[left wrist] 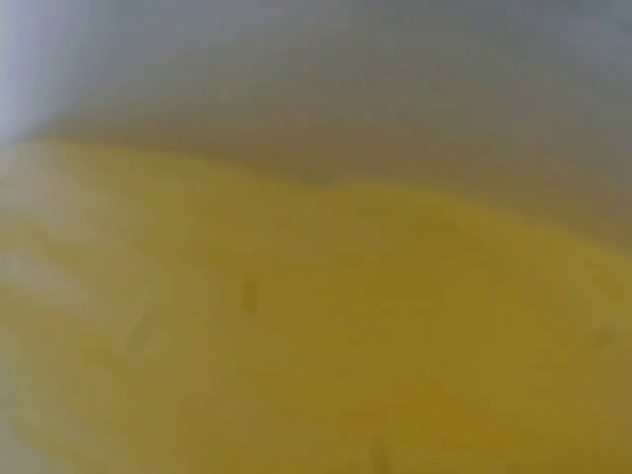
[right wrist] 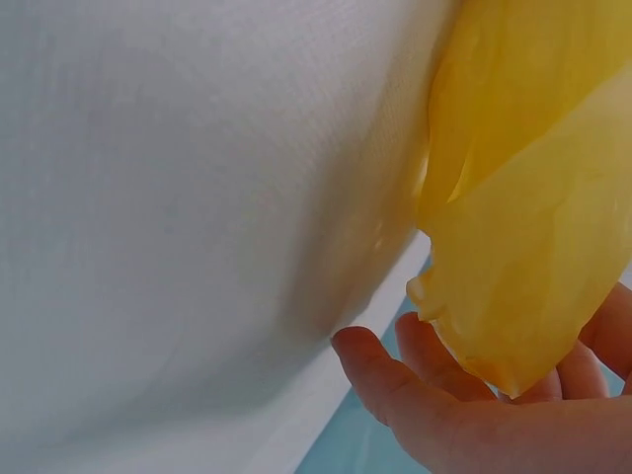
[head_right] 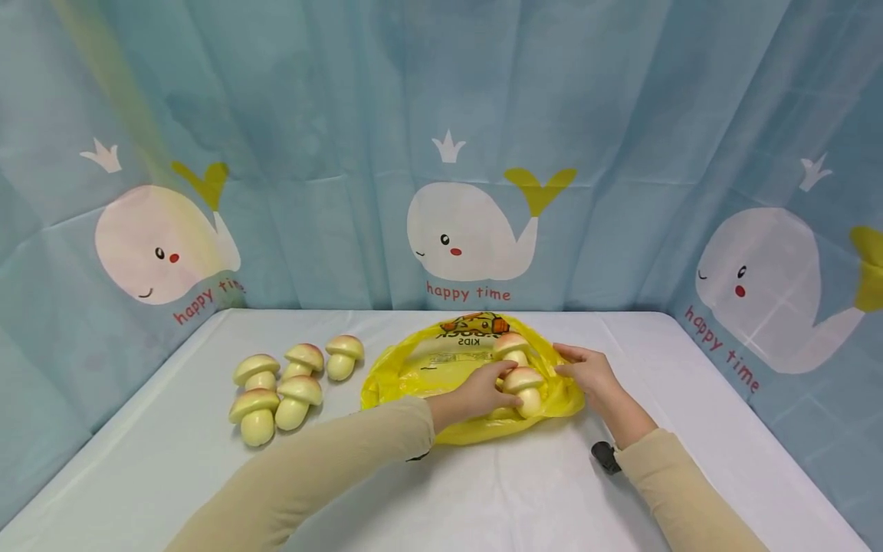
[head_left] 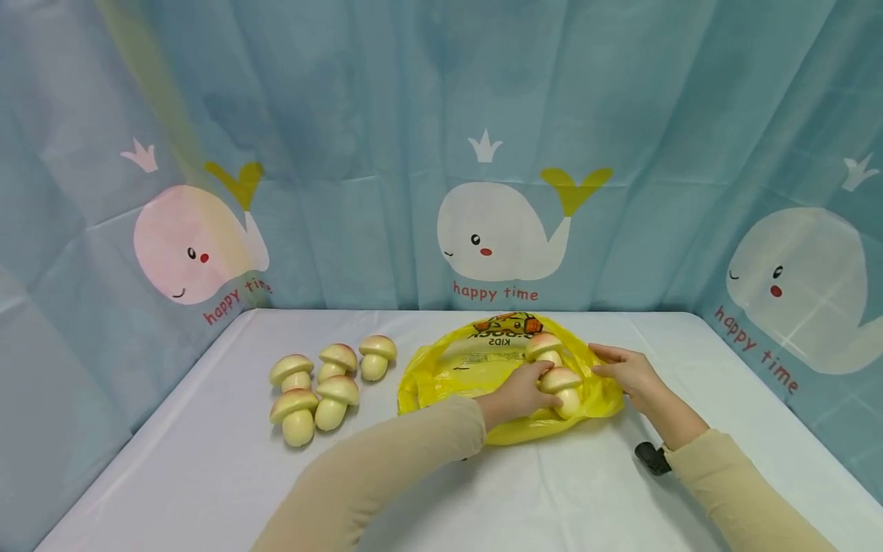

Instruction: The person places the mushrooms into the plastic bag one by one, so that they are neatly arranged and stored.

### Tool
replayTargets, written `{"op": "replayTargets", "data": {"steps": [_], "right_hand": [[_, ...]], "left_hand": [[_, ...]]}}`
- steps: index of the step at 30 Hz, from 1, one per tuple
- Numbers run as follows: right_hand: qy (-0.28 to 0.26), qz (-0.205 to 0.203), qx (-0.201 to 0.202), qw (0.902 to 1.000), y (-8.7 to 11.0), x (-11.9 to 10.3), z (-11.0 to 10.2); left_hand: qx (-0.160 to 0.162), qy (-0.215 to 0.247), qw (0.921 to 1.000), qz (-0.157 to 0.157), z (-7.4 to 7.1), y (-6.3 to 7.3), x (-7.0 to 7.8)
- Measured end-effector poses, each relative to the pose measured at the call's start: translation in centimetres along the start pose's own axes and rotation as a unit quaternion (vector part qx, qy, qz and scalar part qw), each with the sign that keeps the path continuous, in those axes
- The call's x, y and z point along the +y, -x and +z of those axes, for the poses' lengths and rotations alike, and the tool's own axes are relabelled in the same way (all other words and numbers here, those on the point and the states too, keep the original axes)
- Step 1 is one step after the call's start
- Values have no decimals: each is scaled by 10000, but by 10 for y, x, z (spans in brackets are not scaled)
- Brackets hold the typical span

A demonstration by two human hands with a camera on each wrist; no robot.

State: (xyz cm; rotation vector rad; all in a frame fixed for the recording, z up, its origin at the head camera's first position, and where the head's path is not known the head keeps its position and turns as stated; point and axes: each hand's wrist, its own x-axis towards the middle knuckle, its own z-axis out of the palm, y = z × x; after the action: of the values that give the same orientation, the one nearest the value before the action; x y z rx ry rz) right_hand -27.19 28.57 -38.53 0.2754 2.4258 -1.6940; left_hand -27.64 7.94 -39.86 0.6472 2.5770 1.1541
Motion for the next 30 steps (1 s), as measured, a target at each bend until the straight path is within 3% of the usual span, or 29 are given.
{"op": "replayTargets", "data": {"steps": [14, 30], "right_hand": [[-36, -2, -23, 10000, 1, 1, -1], [-14, 55, 3, 10000, 2, 0, -1]], "left_hand": [[206, -132, 9993, -271, 9, -2, 6], [199, -80, 9982, -560, 7, -3, 8]]}}
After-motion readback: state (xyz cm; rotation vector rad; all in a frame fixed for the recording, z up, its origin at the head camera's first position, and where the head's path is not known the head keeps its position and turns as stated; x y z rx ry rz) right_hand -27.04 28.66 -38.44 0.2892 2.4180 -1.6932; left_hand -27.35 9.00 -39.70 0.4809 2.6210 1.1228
